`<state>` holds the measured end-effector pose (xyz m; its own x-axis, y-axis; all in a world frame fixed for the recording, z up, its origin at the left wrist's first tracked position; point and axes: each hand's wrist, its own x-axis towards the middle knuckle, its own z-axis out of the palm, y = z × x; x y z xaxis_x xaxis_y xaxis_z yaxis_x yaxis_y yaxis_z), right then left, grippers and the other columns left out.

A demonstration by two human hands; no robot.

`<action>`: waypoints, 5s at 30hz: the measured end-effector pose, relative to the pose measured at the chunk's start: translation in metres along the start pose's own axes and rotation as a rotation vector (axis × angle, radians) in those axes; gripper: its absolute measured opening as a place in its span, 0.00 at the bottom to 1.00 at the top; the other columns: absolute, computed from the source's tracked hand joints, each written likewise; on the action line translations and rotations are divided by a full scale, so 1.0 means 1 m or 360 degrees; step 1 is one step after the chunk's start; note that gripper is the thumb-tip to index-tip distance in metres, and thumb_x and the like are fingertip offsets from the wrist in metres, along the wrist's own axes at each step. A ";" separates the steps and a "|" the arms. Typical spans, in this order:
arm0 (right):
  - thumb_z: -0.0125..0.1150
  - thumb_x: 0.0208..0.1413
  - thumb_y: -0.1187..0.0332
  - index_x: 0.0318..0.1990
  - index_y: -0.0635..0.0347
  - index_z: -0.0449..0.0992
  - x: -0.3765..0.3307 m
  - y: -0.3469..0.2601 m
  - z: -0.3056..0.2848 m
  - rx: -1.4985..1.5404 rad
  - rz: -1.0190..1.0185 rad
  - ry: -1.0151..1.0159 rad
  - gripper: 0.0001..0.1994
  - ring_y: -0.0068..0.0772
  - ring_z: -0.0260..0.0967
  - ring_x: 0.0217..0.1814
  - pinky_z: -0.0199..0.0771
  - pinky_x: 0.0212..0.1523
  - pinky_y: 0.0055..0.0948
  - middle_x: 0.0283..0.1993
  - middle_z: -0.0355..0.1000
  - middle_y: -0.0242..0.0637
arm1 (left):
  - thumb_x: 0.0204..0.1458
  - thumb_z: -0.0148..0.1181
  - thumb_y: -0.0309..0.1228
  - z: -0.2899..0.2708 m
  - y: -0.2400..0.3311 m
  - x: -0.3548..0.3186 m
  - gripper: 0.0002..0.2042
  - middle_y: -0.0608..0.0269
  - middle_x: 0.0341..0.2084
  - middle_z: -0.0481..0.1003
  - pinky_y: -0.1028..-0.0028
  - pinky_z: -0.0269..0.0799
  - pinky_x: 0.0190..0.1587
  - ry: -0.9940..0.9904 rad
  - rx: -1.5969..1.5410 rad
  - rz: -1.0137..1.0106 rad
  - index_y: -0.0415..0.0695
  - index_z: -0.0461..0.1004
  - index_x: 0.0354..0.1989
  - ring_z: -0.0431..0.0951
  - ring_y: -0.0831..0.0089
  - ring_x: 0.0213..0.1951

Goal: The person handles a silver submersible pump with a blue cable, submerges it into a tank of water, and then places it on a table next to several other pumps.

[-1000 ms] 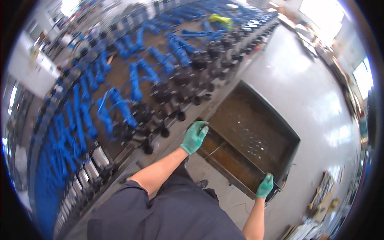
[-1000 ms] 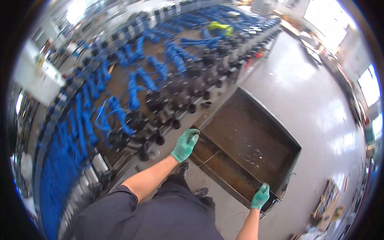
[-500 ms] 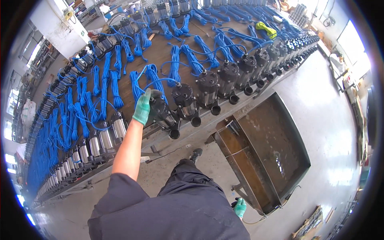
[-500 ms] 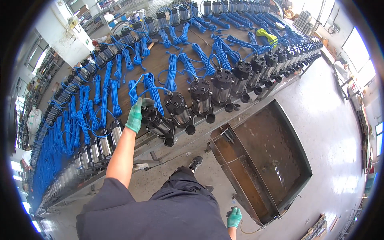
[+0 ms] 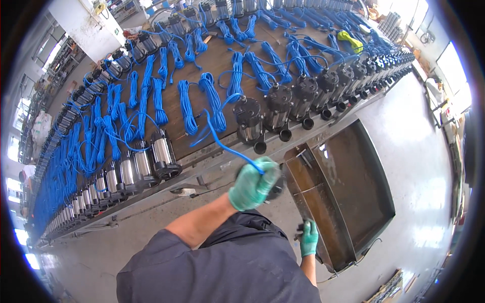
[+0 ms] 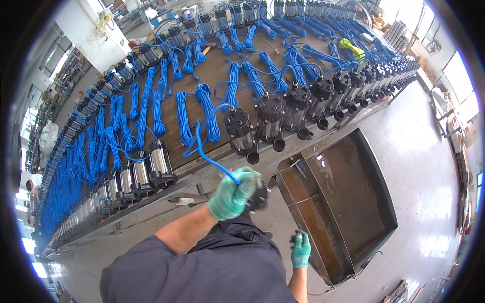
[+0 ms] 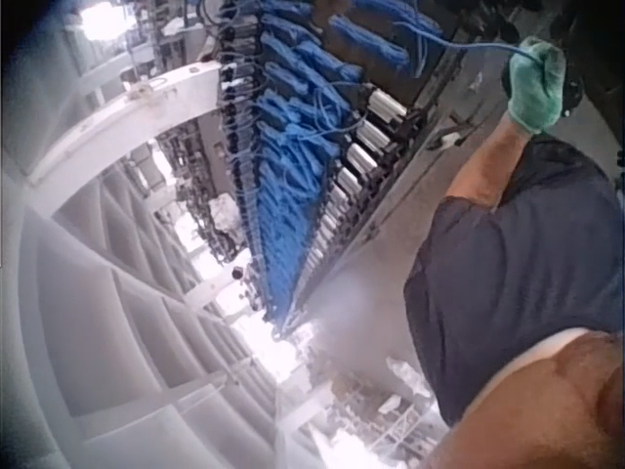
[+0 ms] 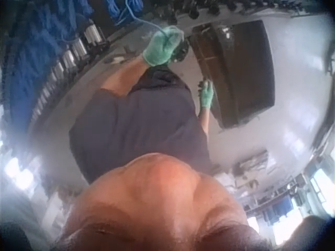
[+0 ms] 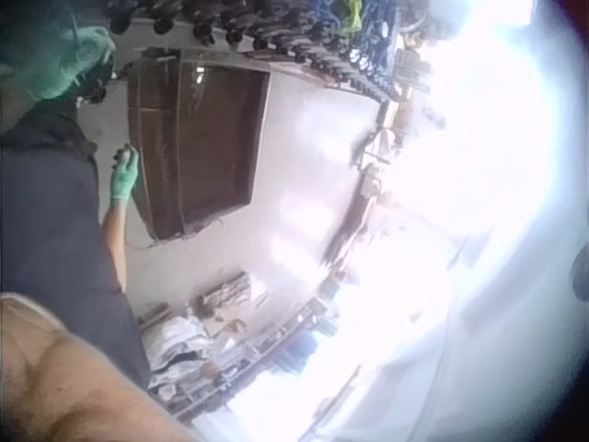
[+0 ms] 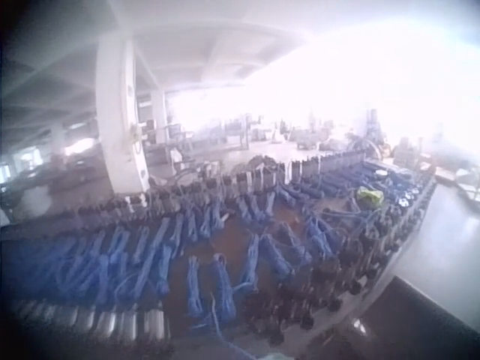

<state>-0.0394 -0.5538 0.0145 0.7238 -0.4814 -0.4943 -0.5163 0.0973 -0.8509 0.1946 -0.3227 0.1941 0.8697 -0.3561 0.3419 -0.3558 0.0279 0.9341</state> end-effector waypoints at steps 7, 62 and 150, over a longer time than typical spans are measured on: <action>0.60 0.62 0.63 0.64 0.50 0.66 -0.016 -0.021 -0.014 0.0987 0.0009 -0.0032 0.23 0.29 0.75 0.47 0.79 0.34 0.27 0.57 0.72 0.36 | 0.66 0.55 0.37 0.104 0.012 -0.014 0.13 0.49 0.35 0.74 0.59 0.71 0.43 -0.0736 -0.0259 0.0222 0.39 0.75 0.37 0.74 0.49 0.39; 0.62 0.62 0.53 0.56 0.59 0.74 -0.059 0.028 -0.122 -0.0577 0.0222 0.1598 0.22 0.56 0.78 0.44 0.76 0.48 0.48 0.41 0.79 0.52 | 0.57 0.59 0.24 0.045 -0.205 -0.007 0.15 0.47 0.51 0.74 0.57 0.63 0.63 -0.0576 0.1174 0.0065 0.36 0.73 0.53 0.72 0.52 0.56; 0.60 0.66 0.49 0.46 0.66 0.77 -0.008 0.057 -0.141 0.1099 0.0341 0.0147 0.23 0.37 0.77 0.30 0.78 0.31 0.35 0.30 0.75 0.39 | 0.46 0.79 0.38 0.181 -0.159 0.004 0.29 0.49 0.39 0.80 0.63 0.75 0.48 -0.1046 0.0777 -0.0571 0.34 0.68 0.47 0.80 0.60 0.41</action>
<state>-0.1390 -0.6677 -0.0048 0.5817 -0.4587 -0.6717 -0.2137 0.7106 -0.6703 0.1928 -0.4973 0.0278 0.6384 -0.7343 -0.2307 -0.3363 -0.5358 0.7745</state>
